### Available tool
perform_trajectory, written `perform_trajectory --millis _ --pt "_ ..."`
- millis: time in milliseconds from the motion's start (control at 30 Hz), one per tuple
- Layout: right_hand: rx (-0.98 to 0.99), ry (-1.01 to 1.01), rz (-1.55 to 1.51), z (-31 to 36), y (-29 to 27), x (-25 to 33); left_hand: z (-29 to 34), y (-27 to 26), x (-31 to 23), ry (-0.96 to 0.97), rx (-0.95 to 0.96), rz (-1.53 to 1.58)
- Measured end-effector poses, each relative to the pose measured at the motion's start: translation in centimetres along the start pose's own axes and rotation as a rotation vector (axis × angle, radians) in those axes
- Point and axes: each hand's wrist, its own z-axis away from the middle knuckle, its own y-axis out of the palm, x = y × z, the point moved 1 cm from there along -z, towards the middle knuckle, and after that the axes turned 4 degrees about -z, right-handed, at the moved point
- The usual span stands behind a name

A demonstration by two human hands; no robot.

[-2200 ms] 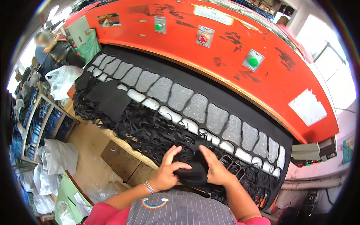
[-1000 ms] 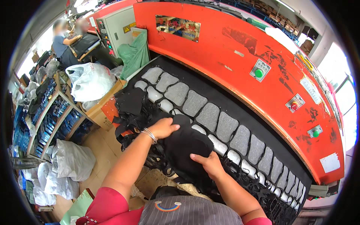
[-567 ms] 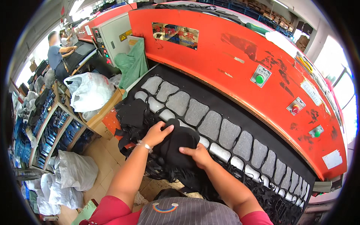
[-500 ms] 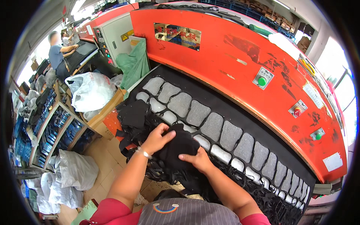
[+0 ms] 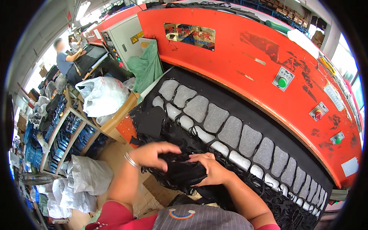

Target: Operating a hydraulic cutting machine to die-cut shoe components and then bundling the finished parts with elastic bands.

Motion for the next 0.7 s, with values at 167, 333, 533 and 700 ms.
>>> perform_trajectory --millis 167,333,533,700 --pt "-0.163 -0.002 -0.039 1.0 1.4 -0.7 -0.6 -10.2 8.5 -0.541 -0.658 -0.436" --pt "-0.192 -0.131 -0.158 3.5 0.4 2.1 -1.8 -14.0 12.7 -0.869 -0.361 -0.371" --pt "-0.425 -0.200 -0.132 9.9 -1.8 1.7 -3.4 -13.8 8.8 -0.991 -0.131 -0.575" --pt "-0.407 0.172 0.097 12.1 0.7 -1.3 -2.1 -5.4 4.4 -0.854 -0.556 -0.846"
